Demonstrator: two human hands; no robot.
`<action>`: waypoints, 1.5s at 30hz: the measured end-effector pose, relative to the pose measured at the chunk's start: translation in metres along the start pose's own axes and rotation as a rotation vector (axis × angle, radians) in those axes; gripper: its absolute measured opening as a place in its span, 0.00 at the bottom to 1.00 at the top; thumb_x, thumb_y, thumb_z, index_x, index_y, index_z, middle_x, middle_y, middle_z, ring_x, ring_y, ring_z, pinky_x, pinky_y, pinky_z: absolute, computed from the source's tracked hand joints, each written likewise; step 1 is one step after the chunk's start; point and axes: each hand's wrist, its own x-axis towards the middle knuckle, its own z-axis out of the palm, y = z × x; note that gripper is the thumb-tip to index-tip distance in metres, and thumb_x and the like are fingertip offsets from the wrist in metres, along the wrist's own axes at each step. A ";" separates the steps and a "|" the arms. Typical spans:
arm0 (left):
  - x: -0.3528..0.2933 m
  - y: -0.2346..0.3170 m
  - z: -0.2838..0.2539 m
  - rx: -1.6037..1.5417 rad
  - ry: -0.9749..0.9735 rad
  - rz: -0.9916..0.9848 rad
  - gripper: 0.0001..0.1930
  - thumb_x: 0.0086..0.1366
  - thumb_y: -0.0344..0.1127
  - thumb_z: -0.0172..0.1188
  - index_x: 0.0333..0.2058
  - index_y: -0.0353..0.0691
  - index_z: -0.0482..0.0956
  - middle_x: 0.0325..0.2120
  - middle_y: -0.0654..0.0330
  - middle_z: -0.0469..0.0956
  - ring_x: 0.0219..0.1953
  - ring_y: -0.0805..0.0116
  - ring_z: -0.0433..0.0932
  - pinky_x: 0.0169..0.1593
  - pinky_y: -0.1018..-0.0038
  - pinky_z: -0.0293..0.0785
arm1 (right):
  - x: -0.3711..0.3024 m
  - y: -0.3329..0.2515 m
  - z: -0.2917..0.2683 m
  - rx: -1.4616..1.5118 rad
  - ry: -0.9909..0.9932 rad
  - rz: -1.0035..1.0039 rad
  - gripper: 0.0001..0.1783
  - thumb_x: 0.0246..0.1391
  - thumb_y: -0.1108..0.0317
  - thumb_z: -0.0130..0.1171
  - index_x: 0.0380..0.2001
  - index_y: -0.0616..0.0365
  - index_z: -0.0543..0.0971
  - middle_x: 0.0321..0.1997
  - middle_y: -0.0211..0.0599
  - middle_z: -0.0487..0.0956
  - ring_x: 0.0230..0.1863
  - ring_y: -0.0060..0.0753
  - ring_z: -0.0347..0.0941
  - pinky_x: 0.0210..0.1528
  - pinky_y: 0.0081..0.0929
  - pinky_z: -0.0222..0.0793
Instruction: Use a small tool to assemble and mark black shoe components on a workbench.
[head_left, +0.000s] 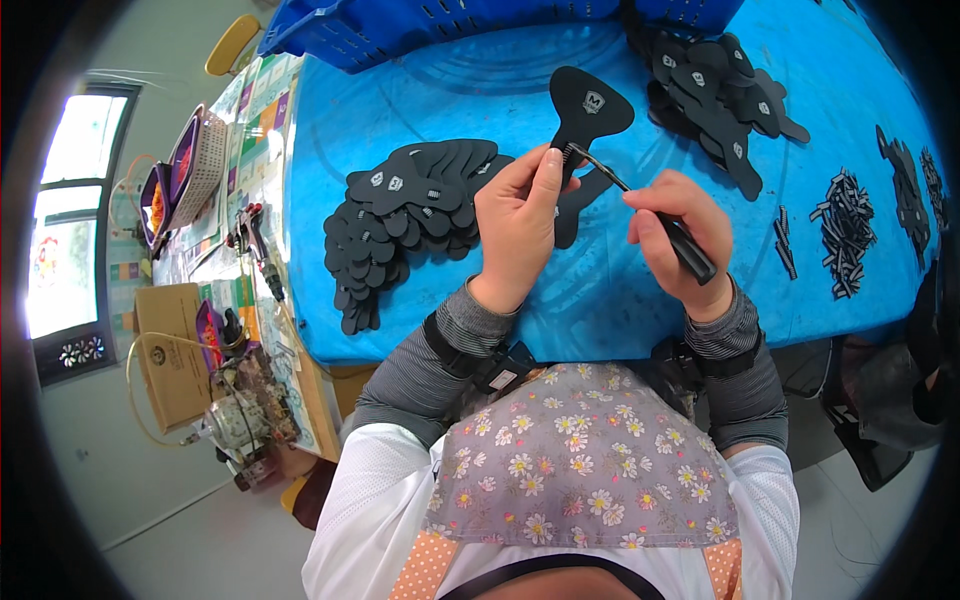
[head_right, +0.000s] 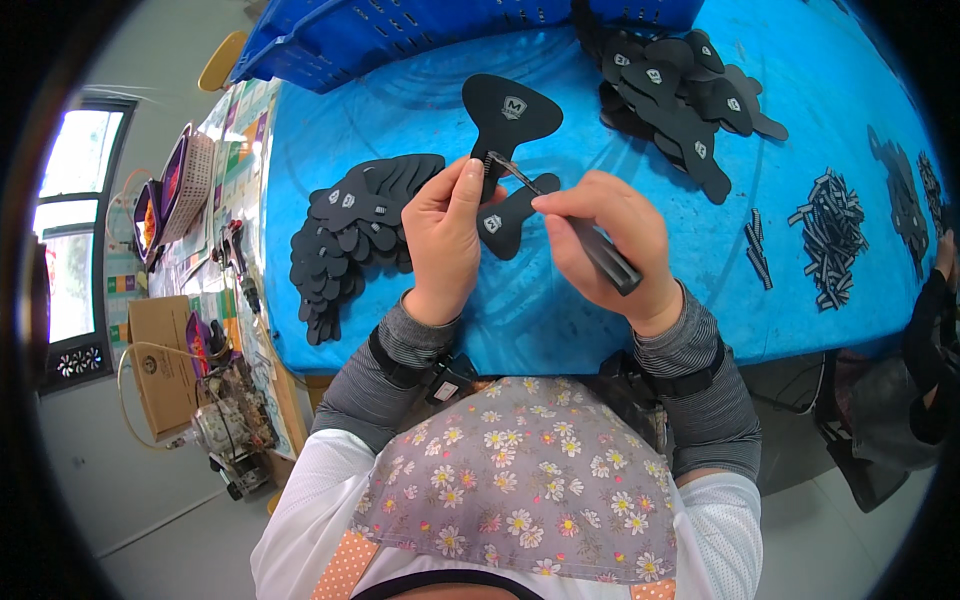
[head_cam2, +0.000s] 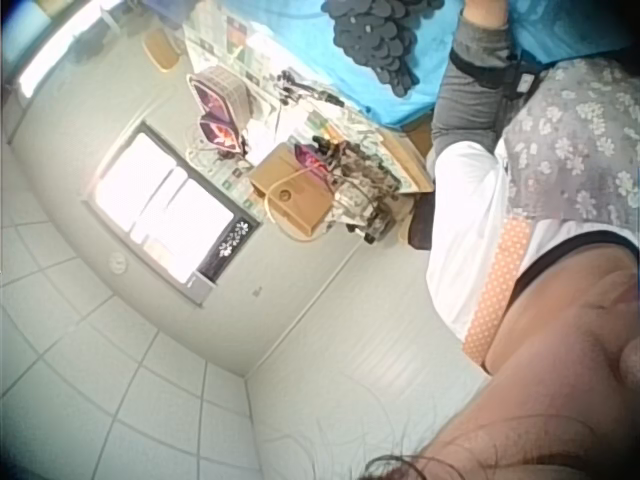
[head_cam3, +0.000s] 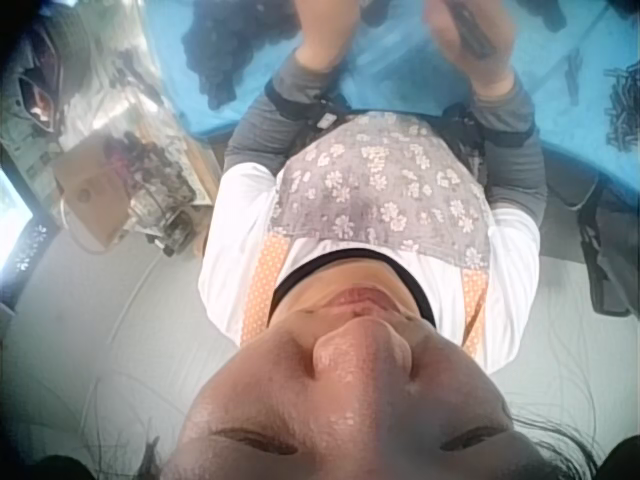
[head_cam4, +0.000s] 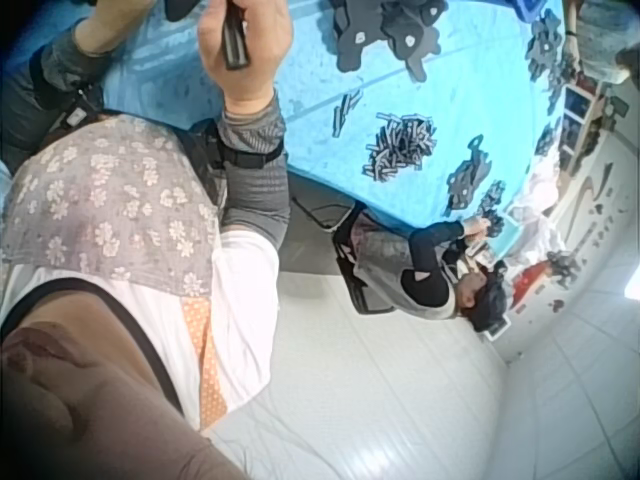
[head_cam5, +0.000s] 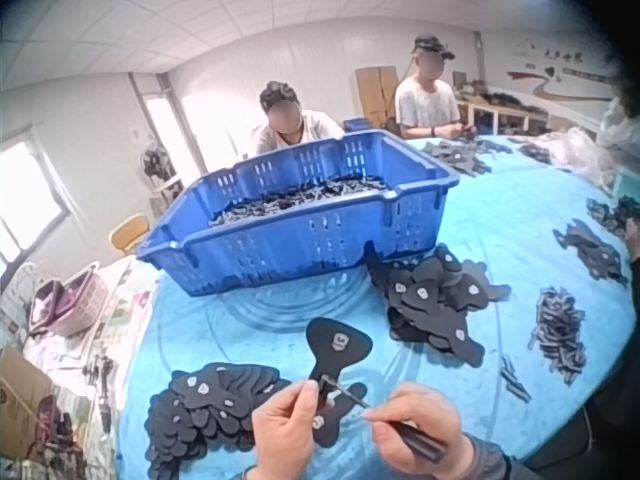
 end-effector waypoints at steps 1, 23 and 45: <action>0.000 0.000 0.000 0.012 0.000 0.001 0.13 0.65 0.34 0.52 0.42 0.29 0.76 0.33 0.58 0.78 0.32 0.75 0.76 0.38 0.80 0.73 | 0.000 0.000 -0.002 -0.006 -0.014 -0.015 0.13 0.38 0.84 0.57 0.32 0.60 0.76 0.20 0.35 0.72 0.20 0.31 0.65 0.22 0.24 0.59; 0.002 -0.001 -0.002 -0.075 -0.047 -0.005 0.15 0.67 0.38 0.50 0.42 0.32 0.76 0.33 0.57 0.79 0.31 0.77 0.74 0.37 0.81 0.71 | 0.000 -0.004 0.000 0.054 -0.033 0.142 0.07 0.43 0.79 0.56 0.29 0.61 0.77 0.20 0.35 0.72 0.20 0.29 0.67 0.23 0.23 0.60; 0.001 -0.010 0.006 0.597 -0.124 0.501 0.09 0.61 0.30 0.56 0.36 0.30 0.78 0.21 0.59 0.78 0.22 0.78 0.75 0.26 0.82 0.70 | 0.000 0.007 0.020 0.070 0.048 0.280 0.02 0.49 0.76 0.53 0.27 0.63 0.72 0.19 0.34 0.71 0.23 0.28 0.69 0.25 0.23 0.64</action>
